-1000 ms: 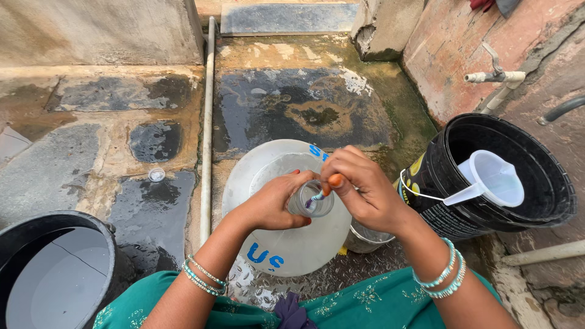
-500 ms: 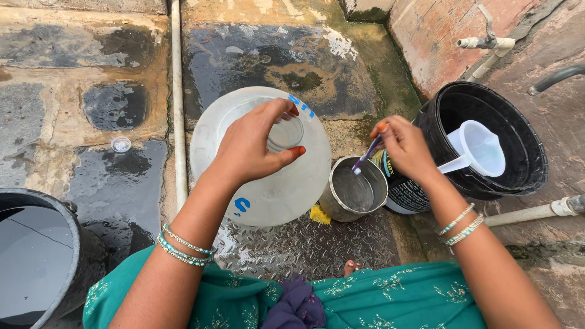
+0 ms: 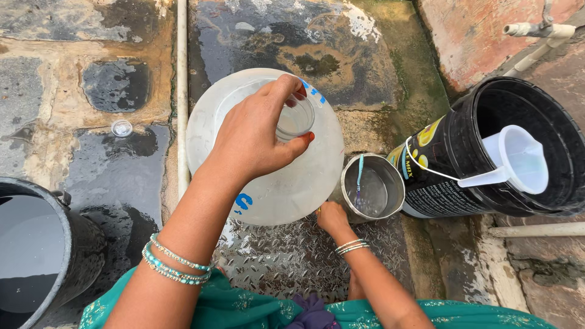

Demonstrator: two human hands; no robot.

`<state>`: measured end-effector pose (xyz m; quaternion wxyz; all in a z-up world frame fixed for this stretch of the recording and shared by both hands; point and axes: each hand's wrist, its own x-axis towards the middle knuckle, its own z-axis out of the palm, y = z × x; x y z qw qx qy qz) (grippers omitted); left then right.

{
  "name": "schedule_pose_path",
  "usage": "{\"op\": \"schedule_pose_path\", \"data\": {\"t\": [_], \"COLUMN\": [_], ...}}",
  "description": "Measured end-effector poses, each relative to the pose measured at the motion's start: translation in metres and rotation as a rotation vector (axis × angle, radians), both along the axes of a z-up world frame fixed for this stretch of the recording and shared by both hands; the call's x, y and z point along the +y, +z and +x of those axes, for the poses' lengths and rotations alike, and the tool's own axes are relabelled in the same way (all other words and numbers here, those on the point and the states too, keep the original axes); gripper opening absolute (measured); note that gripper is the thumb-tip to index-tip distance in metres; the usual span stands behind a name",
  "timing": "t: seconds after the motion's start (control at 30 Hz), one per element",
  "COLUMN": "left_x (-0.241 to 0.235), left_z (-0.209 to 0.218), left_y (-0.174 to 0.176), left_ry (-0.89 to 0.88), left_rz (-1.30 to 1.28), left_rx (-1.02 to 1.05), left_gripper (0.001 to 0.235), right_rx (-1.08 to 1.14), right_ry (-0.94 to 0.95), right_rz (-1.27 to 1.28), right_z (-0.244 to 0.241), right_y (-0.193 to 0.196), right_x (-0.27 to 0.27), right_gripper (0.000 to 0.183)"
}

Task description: The person scrubs the inside of a large plastic water jug with a toothbrush, then washes the exterior with a yellow sponge. The person rinses the jug and places it upright on the ground.

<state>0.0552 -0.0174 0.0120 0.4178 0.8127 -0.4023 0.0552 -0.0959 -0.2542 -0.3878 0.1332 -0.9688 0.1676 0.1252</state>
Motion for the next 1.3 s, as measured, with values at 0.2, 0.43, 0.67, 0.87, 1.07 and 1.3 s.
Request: {"op": "schedule_pose_path", "data": {"t": [0.2, 0.43, 0.67, 0.87, 1.07, 1.3], "left_x": [0.004, 0.018, 0.042, 0.067, 0.092, 0.125], "left_z": [0.007, 0.008, -0.01, -0.005, -0.006, 0.001], "left_y": [-0.003, 0.015, 0.032, 0.018, 0.001, 0.008], "left_ry": [0.006, 0.035, 0.227, 0.345, 0.343, 0.143], "left_rz": [-0.003, 0.095, 0.302, 0.131, 0.021, -0.085], "left_rx": [0.013, -0.008, -0.116, -0.211, -0.211, -0.132], "left_gripper": [0.054, 0.054, 0.037, 0.025, 0.017, 0.016], "right_rx": [-0.303, -0.472, -1.088, -0.929, -0.972, -0.77], "right_ry": [-0.035, -0.494, -0.272, 0.135, 0.716, 0.402], "right_rz": [-0.073, 0.537, 1.179, 0.635, -0.165, 0.095], "right_z": [-0.037, 0.002, 0.081, 0.058, -0.002, 0.078], "right_y": [-0.071, -0.07, 0.117, 0.283, 0.28, 0.324], "right_x": [0.01, 0.018, -0.016, 0.06, 0.209, 0.154], "right_gripper": [0.022, 0.017, 0.015, 0.02, 0.072, 0.071]}}
